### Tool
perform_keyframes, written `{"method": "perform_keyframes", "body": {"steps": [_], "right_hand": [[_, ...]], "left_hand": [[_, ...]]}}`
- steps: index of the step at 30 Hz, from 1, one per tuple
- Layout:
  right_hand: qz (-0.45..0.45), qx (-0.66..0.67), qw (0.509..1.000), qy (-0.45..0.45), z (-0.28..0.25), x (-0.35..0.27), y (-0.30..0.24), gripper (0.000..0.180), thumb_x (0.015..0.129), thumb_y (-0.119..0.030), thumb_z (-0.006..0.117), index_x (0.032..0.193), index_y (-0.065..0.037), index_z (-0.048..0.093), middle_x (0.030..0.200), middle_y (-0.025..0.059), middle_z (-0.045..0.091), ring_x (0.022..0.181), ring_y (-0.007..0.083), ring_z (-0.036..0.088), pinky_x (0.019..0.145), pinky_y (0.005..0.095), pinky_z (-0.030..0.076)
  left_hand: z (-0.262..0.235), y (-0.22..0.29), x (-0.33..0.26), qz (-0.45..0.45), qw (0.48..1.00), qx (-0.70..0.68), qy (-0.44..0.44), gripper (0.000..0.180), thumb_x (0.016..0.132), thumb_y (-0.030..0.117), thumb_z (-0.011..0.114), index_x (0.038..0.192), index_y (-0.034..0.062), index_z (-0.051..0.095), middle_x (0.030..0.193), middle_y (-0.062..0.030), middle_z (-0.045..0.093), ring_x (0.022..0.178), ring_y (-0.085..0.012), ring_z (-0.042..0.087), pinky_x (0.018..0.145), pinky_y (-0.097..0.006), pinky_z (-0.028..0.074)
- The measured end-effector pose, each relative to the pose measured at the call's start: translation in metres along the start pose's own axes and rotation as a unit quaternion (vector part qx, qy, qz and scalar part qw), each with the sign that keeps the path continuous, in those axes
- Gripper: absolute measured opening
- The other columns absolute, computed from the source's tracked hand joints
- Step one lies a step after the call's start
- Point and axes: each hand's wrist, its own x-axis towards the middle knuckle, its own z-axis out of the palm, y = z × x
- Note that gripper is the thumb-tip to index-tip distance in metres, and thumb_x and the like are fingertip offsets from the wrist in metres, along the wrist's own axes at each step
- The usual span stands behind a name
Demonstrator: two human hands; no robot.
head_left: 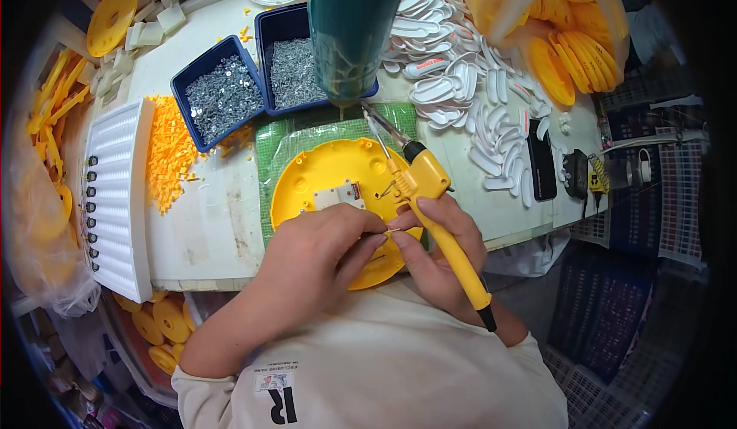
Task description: Assembling yellow plastic components using an electric screwdriver and a soldering iron.
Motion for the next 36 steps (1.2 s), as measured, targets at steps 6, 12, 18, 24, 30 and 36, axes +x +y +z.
{"method": "perform_keyframes", "body": {"steps": [6,12,18,24,30,36], "right_hand": [[0.012,0.005,1.000,0.009,0.002,-0.003,0.000,0.059,0.087,0.015,0.068,0.141,-0.002,0.049,0.108,0.0138,0.068,0.100,0.0209,0.067,0.098,0.0368,0.052],[-0.038,-0.045,0.998,-0.009,0.001,0.008,0.001,0.044,0.097,-0.003,0.067,0.139,0.001,0.054,0.098,0.0141,0.068,0.086,0.0204,0.068,0.079,0.0348,0.055],[0.164,-0.032,0.980,0.109,-0.042,0.008,-0.009,0.056,0.102,-0.037,0.056,0.135,0.008,0.061,0.087,0.0083,0.064,0.069,0.0111,0.060,0.060,0.0234,0.046],[0.260,0.131,0.951,0.103,-0.071,0.007,0.009,0.045,0.088,-0.020,0.064,0.122,0.009,0.061,0.095,0.0088,0.069,0.079,0.0094,0.063,0.070,0.0203,0.051],[0.275,0.176,0.944,0.056,-0.077,-0.003,0.016,0.042,0.086,-0.020,0.067,0.115,0.010,0.064,0.098,0.0117,0.070,0.079,0.0103,0.063,0.073,0.0233,0.053],[0.287,0.186,0.939,0.042,-0.071,0.000,0.012,0.040,0.084,-0.019,0.067,0.112,0.010,0.065,0.095,0.0114,0.069,0.078,0.0104,0.062,0.072,0.0236,0.052]], "left_hand": [[0.003,-0.001,-0.003,-0.017,0.999,-0.033,0.015,0.009,0.092,0.002,0.074,0.100,0.0011,0.069,0.089,-0.0089,0.072,0.074,-0.0193,0.071,0.065,-0.030,0.055],[-0.002,0.004,-0.003,-0.071,0.992,-0.106,0.011,0.006,0.096,0.003,0.071,0.098,0.0000,0.066,0.082,-0.0056,0.065,0.065,-0.0082,0.059,0.060,-0.024,0.049],[-0.010,-0.018,0.000,-0.067,0.993,0.032,0.090,0.008,0.091,-0.001,0.072,0.095,0.0018,0.065,0.092,-0.0088,0.065,0.070,-0.0158,0.061,0.061,-0.026,0.049],[0.000,-0.034,0.006,0.013,0.983,0.151,0.101,0.013,0.084,0.001,0.075,0.092,0.0045,0.065,0.104,-0.0111,0.067,0.097,-0.0314,0.064,0.081,-0.040,0.050],[0.005,-0.036,0.007,-0.002,0.982,0.159,0.098,0.013,0.083,0.002,0.077,0.089,0.0047,0.065,0.101,-0.0086,0.068,0.095,-0.0305,0.064,0.084,-0.040,0.048],[0.004,-0.035,0.010,-0.011,0.984,0.149,0.093,0.013,0.082,0.002,0.077,0.086,0.0041,0.065,0.096,-0.0084,0.068,0.091,-0.0299,0.064,0.082,-0.040,0.048]]}}
